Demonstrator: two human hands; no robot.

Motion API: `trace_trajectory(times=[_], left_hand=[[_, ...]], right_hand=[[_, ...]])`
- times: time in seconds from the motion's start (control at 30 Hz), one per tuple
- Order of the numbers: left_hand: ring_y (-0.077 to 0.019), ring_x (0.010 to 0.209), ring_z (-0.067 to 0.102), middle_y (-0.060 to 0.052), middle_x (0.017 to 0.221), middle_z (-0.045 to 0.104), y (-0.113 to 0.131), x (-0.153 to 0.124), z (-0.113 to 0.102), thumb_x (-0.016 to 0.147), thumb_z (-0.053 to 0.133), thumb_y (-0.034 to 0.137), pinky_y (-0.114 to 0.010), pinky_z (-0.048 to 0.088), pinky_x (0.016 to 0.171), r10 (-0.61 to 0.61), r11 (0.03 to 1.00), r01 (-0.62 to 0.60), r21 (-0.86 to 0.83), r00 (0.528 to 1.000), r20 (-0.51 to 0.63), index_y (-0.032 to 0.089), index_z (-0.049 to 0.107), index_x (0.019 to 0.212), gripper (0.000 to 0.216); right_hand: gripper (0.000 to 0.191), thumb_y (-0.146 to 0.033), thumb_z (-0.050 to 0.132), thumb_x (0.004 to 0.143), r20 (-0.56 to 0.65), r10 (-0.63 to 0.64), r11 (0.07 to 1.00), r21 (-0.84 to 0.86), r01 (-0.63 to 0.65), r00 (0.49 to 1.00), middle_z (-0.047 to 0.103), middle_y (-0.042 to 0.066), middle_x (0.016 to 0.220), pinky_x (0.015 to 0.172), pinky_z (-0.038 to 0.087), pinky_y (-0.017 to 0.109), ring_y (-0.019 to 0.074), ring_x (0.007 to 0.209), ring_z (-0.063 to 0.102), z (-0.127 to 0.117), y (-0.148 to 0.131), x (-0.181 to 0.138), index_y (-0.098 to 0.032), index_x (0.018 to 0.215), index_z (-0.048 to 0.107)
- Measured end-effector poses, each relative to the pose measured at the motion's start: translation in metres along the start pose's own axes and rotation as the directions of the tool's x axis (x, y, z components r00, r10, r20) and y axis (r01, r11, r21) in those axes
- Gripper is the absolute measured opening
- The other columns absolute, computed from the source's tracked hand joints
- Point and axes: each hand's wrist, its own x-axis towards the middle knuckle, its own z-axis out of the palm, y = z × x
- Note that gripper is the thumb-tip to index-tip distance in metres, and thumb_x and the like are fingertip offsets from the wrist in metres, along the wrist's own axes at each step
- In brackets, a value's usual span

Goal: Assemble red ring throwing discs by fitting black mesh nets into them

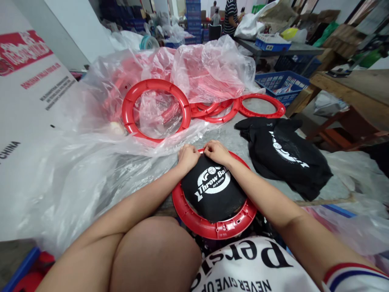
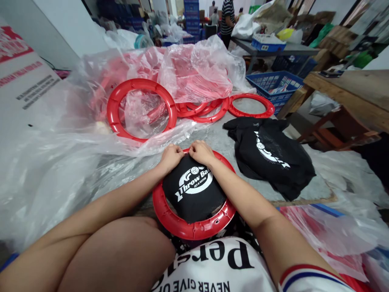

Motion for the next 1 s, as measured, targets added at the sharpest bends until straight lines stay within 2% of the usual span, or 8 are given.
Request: trace_trajectory(times=[0.13, 0.27, 0.43, 0.6, 0.77, 0.83, 0.93, 1.0], left_hand=[[-0.0241, 0.102, 0.067, -0.010, 0.102, 0.074, -0.005, 0.001, -0.001, 0.084, 0.062, 0.019, -0.036, 0.050, 0.095, 0.035, 0.988, -0.035, -0.153, 0.999, -0.005, 0.016, 0.075, 0.081, 0.013], [-0.0202, 0.089, 0.069, -0.006, 0.096, 0.075, -0.005, -0.001, -0.009, 0.083, 0.056, 0.012, -0.031, 0.053, 0.084, 0.026, 0.947, 0.000, -0.321, 0.997, 0.077, 0.016, 0.075, 0.090, 0.021], [-0.0257, 0.107, 0.065, -0.010, 0.106, 0.073, 0.003, -0.010, -0.019, 0.083, 0.054, 0.009, -0.038, 0.049, 0.100, 0.175, 0.984, -0.175, -0.031, 0.984, 0.016, 0.018, 0.075, 0.085, 0.023], [-0.0319, 0.119, 0.059, -0.012, 0.116, 0.071, 0.013, -0.020, -0.015, 0.089, 0.054, 0.016, -0.047, 0.044, 0.106, 0.266, 0.939, -0.284, 0.192, 0.957, 0.117, 0.021, 0.078, 0.096, 0.026], [-0.0337, 0.122, 0.056, -0.014, 0.118, 0.068, 0.020, -0.019, -0.007, 0.094, 0.057, 0.026, -0.047, 0.043, 0.107, 0.275, 0.928, -0.302, 0.220, 0.950, 0.145, 0.019, 0.078, 0.107, 0.025], [-0.0336, 0.122, 0.056, -0.013, 0.117, 0.068, 0.021, -0.016, -0.004, 0.093, 0.059, 0.027, -0.047, 0.043, 0.107, 0.246, 0.942, -0.270, 0.198, 0.959, 0.138, 0.020, 0.078, 0.103, 0.022], [-0.0306, 0.117, 0.059, -0.010, 0.112, 0.070, 0.020, -0.012, 0.002, 0.091, 0.063, 0.027, -0.044, 0.045, 0.104, 0.189, 0.970, -0.204, 0.130, 0.975, 0.120, 0.022, 0.078, 0.092, 0.015], [-0.0285, 0.113, 0.060, -0.008, 0.108, 0.070, 0.018, -0.010, 0.004, 0.088, 0.066, 0.025, -0.042, 0.046, 0.102, 0.163, 0.983, -0.170, 0.074, 0.982, 0.098, 0.022, 0.077, 0.086, 0.011]], right_hand=[[0.010, -0.016, 0.060, 0.089, 0.082, -0.064, 0.998, 0.030, 0.061, 0.995, 0.072, 0.007, 0.103, 0.100, 0.045, 0.036, 0.0194, 0.099, 0.062, -0.008, 0.004, 0.001, -0.017, 0.087, 0.069], [0.010, -0.012, 0.065, 0.086, 0.121, -0.066, 0.997, 0.044, 0.061, 0.990, 0.071, 0.006, 0.099, 0.096, 0.046, 0.034, 0.0188, 0.097, 0.062, -0.020, 0.010, -0.002, -0.017, 0.094, 0.070], [0.010, -0.019, 0.065, 0.090, 0.062, 0.111, 0.991, -0.088, -0.105, 0.992, 0.070, 0.014, 0.107, 0.098, 0.047, 0.043, 0.0276, 0.104, 0.061, -0.026, 0.023, -0.022, -0.018, 0.098, 0.071], [0.018, -0.025, 0.064, 0.091, -0.032, 0.181, 0.971, -0.151, -0.184, 0.983, 0.066, 0.019, 0.116, 0.096, 0.049, 0.048, 0.0337, 0.109, 0.059, -0.027, 0.029, -0.042, -0.019, 0.105, 0.072], [0.015, -0.021, 0.068, 0.085, 0.054, 0.072, 0.994, -0.092, -0.067, 0.996, 0.069, 0.014, 0.120, 0.107, 0.044, 0.047, 0.0323, 0.118, 0.057, -0.032, 0.014, -0.026, -0.020, 0.098, 0.074], [0.005, -0.019, 0.069, 0.083, 0.108, 0.064, 0.998, -0.028, -0.061, 0.992, 0.073, 0.011, 0.108, 0.108, 0.043, 0.043, 0.0281, 0.113, 0.061, -0.029, 0.010, -0.017, -0.019, 0.085, 0.073], [0.013, -0.017, 0.066, 0.083, 0.104, 0.087, 0.991, 0.088, -0.097, 0.991, 0.074, 0.006, 0.092, 0.101, 0.046, 0.036, 0.0221, 0.101, 0.065, -0.021, 0.013, -0.011, -0.019, 0.070, 0.068], [0.014, -0.016, 0.065, 0.082, 0.075, 0.097, 0.980, 0.164, -0.108, 0.992, 0.074, 0.004, 0.092, 0.097, 0.047, 0.033, 0.0197, 0.097, 0.066, -0.016, 0.018, -0.012, -0.019, 0.068, 0.067]])
